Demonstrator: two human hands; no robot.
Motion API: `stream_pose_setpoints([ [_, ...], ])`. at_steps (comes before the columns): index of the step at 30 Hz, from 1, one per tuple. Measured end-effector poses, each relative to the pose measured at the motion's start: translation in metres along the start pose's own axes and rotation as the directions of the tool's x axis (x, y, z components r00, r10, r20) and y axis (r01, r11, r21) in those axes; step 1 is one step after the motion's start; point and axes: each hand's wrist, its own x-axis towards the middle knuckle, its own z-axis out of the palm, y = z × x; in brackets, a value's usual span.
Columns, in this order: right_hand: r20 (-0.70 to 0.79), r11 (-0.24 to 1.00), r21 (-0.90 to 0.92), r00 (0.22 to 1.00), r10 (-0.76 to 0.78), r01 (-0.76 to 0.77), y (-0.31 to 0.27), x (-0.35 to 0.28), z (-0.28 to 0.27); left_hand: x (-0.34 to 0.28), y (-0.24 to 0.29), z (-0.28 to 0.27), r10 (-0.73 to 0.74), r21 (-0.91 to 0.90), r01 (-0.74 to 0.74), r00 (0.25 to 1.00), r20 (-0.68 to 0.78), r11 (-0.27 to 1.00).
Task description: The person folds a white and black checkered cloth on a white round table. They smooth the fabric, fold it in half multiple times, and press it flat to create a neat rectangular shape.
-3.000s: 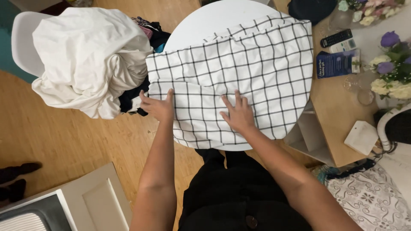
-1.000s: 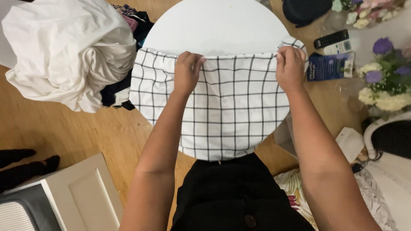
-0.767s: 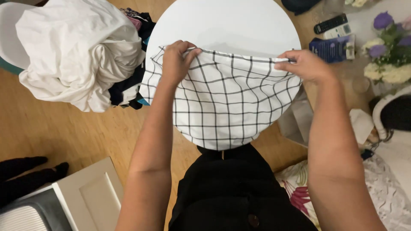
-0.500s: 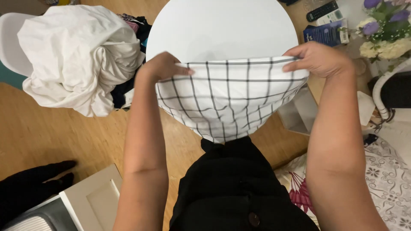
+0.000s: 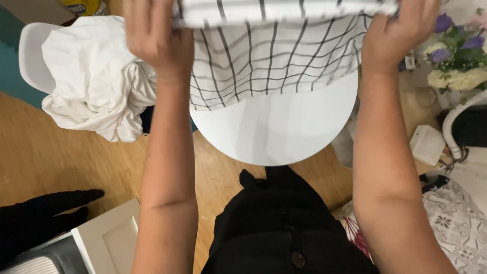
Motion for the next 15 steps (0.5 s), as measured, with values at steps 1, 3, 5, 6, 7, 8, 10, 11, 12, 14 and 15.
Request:
stream_pose_setpoints([
  [1, 0.006, 0.997, -0.030, 0.997, -0.076, 0.076, -0.010, -0.001, -0.002, 0.003, 0.011, -0.016, 0.066, -0.077, -0.065, 0.998, 0.013, 0.995],
  [3, 0.212, 0.997, -0.081, 0.977, 0.020, -0.003, -0.017, -0.035, -0.012, -0.076, 0.007, -0.010, 0.012, -0.102, 0.017, 0.962, 0.272, 0.995],
  [5, 0.404, 0.989, -0.137, 0.908, 0.110, -0.059, -0.006, -0.089, -0.018, -0.153, 0.008, -0.012, -0.023, -0.104, 0.088, 0.859, 0.511, 0.991],
  [6, 0.694, 0.939, -0.316, 0.642, 0.326, -0.135, 0.012, -0.121, -0.015, -0.186, 0.011, -0.010, -0.065, -0.039, 0.139, 0.671, 0.738, 0.989],
  [7, 0.822, 0.860, -0.494, 0.254, 0.509, -0.124, 0.030, -0.153, -0.012, -0.220, 0.012, -0.007, -0.105, 0.036, 0.168, 0.424, 0.900, 0.985],
  [8, 0.822, 0.858, -0.499, 0.245, 0.514, -0.124, 0.035, -0.174, -0.019, -0.262, -0.001, -0.004, -0.104, 0.034, 0.172, 0.416, 0.903, 0.985],
  [10, 0.772, 0.766, -0.636, 0.104, 0.627, 0.099, 0.049, -0.211, -0.029, -0.344, -0.025, 0.008, -0.136, 0.157, -0.161, 0.136, 0.981, 0.974],
  [11, 0.770, 0.764, -0.638, 0.109, 0.629, 0.101, 0.045, -0.206, -0.028, -0.325, -0.023, 0.010, -0.134, 0.156, -0.159, 0.140, 0.981, 0.975],
  [12, 0.710, 0.682, -0.704, 0.212, 0.672, 0.198, 0.041, -0.201, -0.025, -0.305, -0.021, 0.009, -0.321, 0.336, -0.221, 0.102, 0.941, 0.915],
  [14, 0.651, 0.586, -0.759, 0.315, 0.690, 0.284, 0.053, -0.201, -0.009, -0.298, -0.035, 0.016, -0.503, 0.502, -0.288, 0.077, 0.861, 0.815],
  [15, 0.568, 0.567, -0.820, 0.011, 0.823, -0.069, 0.069, -0.206, 0.003, -0.310, -0.050, 0.024, -0.535, 0.536, -0.084, 0.037, 0.844, 0.840],
])
